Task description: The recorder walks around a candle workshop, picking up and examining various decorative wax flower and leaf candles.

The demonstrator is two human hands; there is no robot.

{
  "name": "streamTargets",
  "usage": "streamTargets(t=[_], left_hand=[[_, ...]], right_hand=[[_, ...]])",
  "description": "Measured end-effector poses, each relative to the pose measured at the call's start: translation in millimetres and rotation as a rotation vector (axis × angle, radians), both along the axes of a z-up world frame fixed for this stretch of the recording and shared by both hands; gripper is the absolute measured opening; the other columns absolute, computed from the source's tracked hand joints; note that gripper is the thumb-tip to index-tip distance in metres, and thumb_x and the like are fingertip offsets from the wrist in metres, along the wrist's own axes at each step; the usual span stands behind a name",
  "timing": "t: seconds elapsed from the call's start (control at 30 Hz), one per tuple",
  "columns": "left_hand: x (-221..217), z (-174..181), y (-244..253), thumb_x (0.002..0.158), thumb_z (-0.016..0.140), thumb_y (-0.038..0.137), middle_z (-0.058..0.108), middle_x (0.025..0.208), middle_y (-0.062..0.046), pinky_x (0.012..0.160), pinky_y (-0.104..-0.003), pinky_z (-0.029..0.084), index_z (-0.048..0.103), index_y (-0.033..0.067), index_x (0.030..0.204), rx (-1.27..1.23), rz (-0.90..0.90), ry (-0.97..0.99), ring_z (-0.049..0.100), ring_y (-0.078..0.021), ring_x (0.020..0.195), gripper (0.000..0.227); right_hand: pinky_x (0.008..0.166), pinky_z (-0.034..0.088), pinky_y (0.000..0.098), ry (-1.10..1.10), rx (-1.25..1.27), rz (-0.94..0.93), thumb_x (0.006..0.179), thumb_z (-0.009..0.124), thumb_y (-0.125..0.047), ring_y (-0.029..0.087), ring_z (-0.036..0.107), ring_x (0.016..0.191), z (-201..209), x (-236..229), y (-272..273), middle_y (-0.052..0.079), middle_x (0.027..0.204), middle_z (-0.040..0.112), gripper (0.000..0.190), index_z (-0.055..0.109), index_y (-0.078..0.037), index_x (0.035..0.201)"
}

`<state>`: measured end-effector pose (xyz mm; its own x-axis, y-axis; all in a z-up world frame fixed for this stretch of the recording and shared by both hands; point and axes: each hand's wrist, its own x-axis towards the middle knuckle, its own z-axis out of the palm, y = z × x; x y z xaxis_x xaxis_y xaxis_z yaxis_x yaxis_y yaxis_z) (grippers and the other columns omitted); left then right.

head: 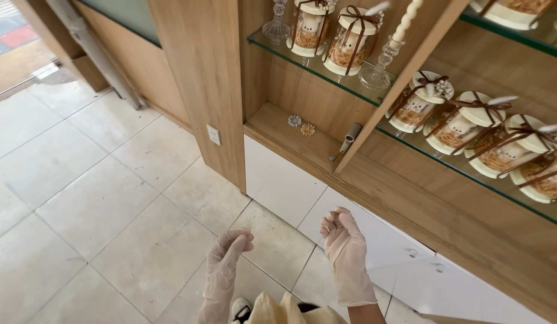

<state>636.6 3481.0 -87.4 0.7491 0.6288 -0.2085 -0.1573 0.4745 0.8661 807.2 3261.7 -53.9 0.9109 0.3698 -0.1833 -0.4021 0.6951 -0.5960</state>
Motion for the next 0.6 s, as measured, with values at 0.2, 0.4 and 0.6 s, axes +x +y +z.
streamTargets(t=[0.2,0.4,0.6], left_hand=[[38,4,31,0.091,0.073,0.014,0.076,0.096,-0.008,0.083,-0.029,0.055,0.076,0.0003,0.104,-0.085,-0.159,0.174,0.068,-0.0157,0.086,0.019],[84,-4,55,0.092,0.070,0.011,0.077,0.095,-0.010,0.082,-0.030,0.054,0.076,0.0000,0.106,-0.104,-0.154,0.112,0.068,-0.0172,0.086,0.019],[129,26,104,0.092,0.069,0.012,0.079,0.100,-0.012,0.088,-0.032,0.058,0.075,0.0020,0.105,-0.060,-0.072,0.177,0.070,-0.0199,0.090,0.017]], right_hand=[[0.071,0.056,0.0372,0.192,-0.584,-0.079,0.091,0.069,-0.011,0.021,0.065,0.071,-29,35,47,0.010,0.080,0.071,0.008,0.066,-0.004,0.095],[0.074,0.052,0.0330,-0.116,-0.758,-0.258,0.096,0.077,-0.020,0.016,0.060,0.072,-101,126,64,0.007,0.080,0.067,0.022,0.067,-0.001,0.093],[0.082,0.054,0.0323,-0.095,-0.770,-0.246,0.083,0.081,-0.021,0.014,0.067,0.091,-99,213,140,0.006,0.105,0.070,0.038,0.064,-0.007,0.114]])
